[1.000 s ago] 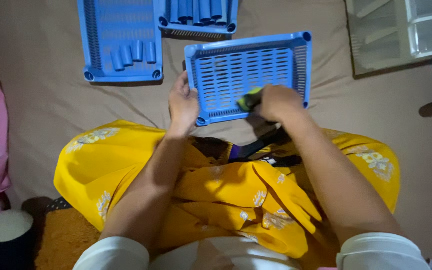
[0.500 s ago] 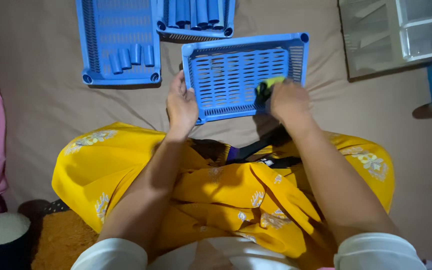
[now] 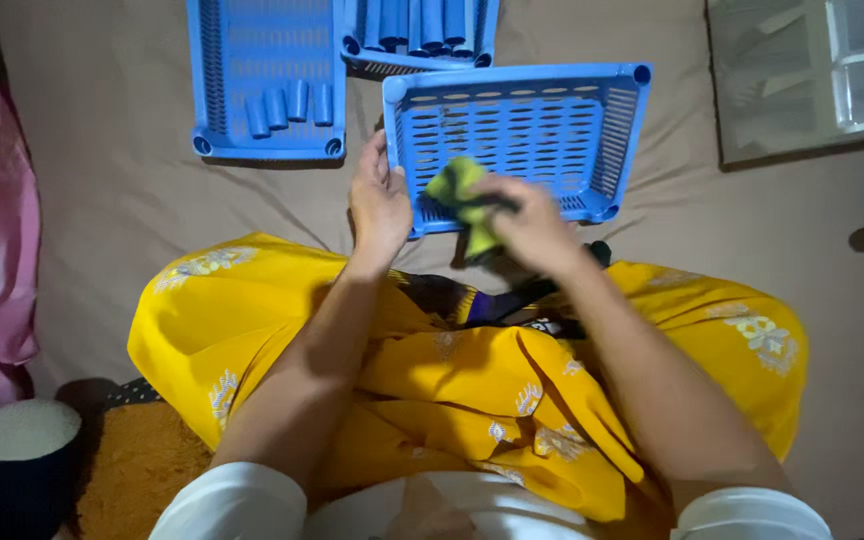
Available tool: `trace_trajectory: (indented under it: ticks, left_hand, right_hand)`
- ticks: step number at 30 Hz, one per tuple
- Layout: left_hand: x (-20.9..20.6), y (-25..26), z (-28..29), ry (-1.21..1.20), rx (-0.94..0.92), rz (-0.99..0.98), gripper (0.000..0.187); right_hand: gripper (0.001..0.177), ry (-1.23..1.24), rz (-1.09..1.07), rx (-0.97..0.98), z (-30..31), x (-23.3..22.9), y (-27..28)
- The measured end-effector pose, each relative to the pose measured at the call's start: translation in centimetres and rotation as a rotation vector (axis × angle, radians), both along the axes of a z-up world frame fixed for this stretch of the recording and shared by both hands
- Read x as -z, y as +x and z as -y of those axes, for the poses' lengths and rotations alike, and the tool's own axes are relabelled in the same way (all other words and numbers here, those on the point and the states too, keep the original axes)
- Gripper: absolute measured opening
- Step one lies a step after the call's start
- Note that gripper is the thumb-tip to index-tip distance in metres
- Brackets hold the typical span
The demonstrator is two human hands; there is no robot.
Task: The person assembles three blue plastic baskets by inserting cylindrical supports into slots, then wipes the interior and exterior of one basket with a yellow cloth. The baskets are arranged side by side on a bed.
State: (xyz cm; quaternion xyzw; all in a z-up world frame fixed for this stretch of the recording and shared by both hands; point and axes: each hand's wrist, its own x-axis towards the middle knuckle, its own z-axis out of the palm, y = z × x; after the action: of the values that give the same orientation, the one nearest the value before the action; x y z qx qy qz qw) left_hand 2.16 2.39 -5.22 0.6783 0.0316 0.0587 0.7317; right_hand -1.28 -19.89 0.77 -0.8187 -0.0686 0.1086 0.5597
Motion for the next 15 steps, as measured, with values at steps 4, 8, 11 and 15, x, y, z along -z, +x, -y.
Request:
trace_trajectory:
  ticks: [4,8,11,15]
  left_hand:
    - [-0.4,0.1,0.3,0.038,-0.016,-0.015,0.049]
    - [-0.9,-0.1,0.3,0.114,-0.014,-0.047,0.050]
    - [-0.9,-0.4,0.2,-0.032,0.013,0.006,0.048]
    - [-1.2,-0.3,0.3,0.006,0.012,-0.012,0.049]
  right_hand:
    - [0.032,0.068,-0.384,0.310,5.3,-1.4,1.7]
    - [0.035,-0.742,-0.090,0.081,4.8,-2.6,1.3]
    - [0.076,-0.976,0.044,-0.040,1.7,-2.0,0.3]
    - [0.058,-1.171,0.145,-0.097,0.5,-2.2,-0.4]
